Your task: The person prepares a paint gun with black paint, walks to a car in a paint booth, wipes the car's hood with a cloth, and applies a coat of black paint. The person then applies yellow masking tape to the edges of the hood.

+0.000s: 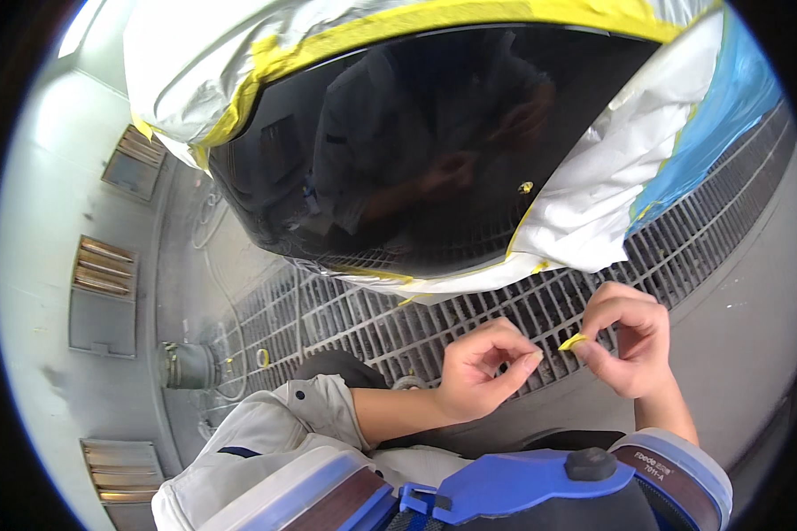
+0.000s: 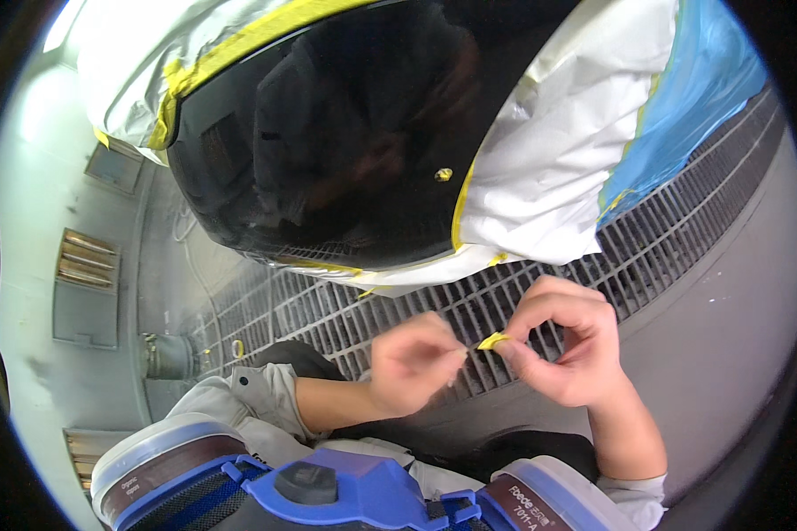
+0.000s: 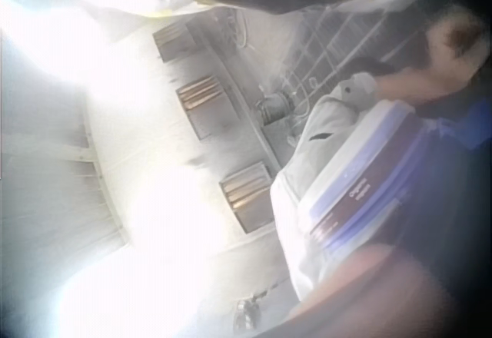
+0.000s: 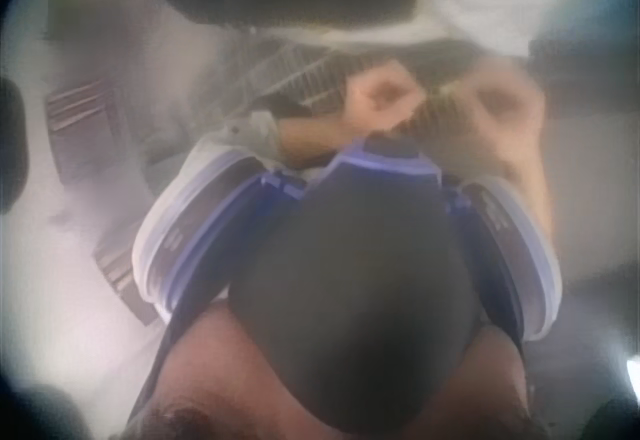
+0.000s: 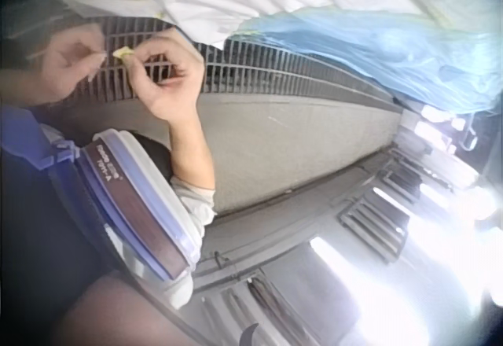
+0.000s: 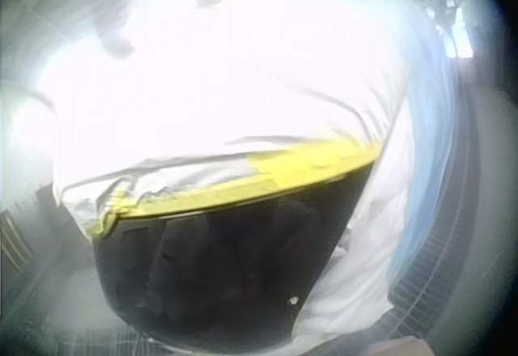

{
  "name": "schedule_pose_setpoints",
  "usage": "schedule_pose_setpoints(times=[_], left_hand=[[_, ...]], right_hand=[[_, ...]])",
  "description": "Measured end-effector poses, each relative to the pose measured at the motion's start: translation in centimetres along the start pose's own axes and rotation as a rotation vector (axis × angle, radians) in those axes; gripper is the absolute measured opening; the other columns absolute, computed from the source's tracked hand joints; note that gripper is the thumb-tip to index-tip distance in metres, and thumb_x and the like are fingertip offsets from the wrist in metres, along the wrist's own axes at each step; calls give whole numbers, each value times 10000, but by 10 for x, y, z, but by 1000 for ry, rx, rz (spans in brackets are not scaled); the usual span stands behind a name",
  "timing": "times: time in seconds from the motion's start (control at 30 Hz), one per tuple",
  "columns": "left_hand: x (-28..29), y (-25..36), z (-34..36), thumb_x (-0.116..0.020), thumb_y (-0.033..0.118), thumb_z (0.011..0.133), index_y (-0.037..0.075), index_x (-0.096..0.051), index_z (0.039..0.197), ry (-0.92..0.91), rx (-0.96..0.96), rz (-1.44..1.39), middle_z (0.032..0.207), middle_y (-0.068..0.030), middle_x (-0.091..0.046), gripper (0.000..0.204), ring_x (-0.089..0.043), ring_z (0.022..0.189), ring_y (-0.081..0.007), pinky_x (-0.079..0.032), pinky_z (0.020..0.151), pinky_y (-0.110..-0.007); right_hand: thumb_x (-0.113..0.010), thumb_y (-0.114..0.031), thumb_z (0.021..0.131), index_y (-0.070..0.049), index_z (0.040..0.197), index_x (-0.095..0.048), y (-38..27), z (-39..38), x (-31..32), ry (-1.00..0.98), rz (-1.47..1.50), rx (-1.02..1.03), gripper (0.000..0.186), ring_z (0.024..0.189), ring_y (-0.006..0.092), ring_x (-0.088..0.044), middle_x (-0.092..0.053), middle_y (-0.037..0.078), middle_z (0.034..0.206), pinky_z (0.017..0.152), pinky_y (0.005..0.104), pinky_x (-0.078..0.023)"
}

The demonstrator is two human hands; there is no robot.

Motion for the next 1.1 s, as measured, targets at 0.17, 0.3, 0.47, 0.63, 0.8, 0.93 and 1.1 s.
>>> schedule_pose_setpoints(times=[0.17,0.3,0.47,0.63,0.8,0.93,1.1], left_hand=[[-44,-4,21,-711,49,980,13,-613,1275,-130,-62,-290,1081,-43,-609,313,-597,933,-102,-476,825,-272],[-65,1,37,-758,272,939,28,-496,1424,-166,-304,-378,1243,-77,-568,603,-567,1056,-164,-448,897,-329],[-62,21,47,-778,451,879,24,-388,1490,-162,-442,-356,1359,-123,-495,841,-498,1207,-239,-394,1000,-387],[-48,44,44,-799,603,844,-45,-355,1470,-234,-429,-365,1351,-210,-460,1005,-493,1240,-327,-395,1061,-450],[-34,54,49,-873,512,824,-101,-172,1549,-346,-514,-296,1555,-271,-306,1181,-353,1472,-363,-299,1203,-493],[-33,61,47,-845,541,847,-116,-184,1523,-293,-535,-264,1528,-290,-314,1151,-365,1449,-377,-307,1188,-493],[-31,64,45,-828,558,858,-131,-189,1502,-292,-482,-254,1472,-273,-346,1139,-385,1412,-358,-322,1163,-491]], right_hand=[[-810,-42,754,-11,864,-727,-65,25,-5,189,-292,193,141,793,202,-607,-656,108,890,725,301,-470],[-795,-108,798,-28,894,-673,-111,57,-35,269,-703,279,174,1111,258,-556,-591,152,1173,1020,384,-424],[-780,-73,803,-58,917,-714,-132,107,-69,272,-964,462,132,1413,366,-534,-610,256,1447,1232,518,-276],[-782,-36,797,-70,922,-736,-129,124,-90,305,-1030,486,137,1444,352,-524,-596,267,1491,1246,522,-229],[-801,-18,794,-56,920,-745,-121,136,-96,279,-976,526,142,1434,349,-535,-593,280,1488,1239,504,-252],[-813,-16,794,-51,929,-751,-117,136,-95,274,-1044,522,153,1432,353,-536,-606,282,1471,1236,514,-269],[-826,-26,788,-48,924,-760,-109,136,-85,238,-1151,563,154,1441,363,-527,-619,279,1457,1239,525,-263]])
Point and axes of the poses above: each hand's wrist, its own z-axis towards the middle knuckle, its own x-axis out of the back of the hand, y = z × x, the point moved 2 cm from there along z, towards the middle knuckle
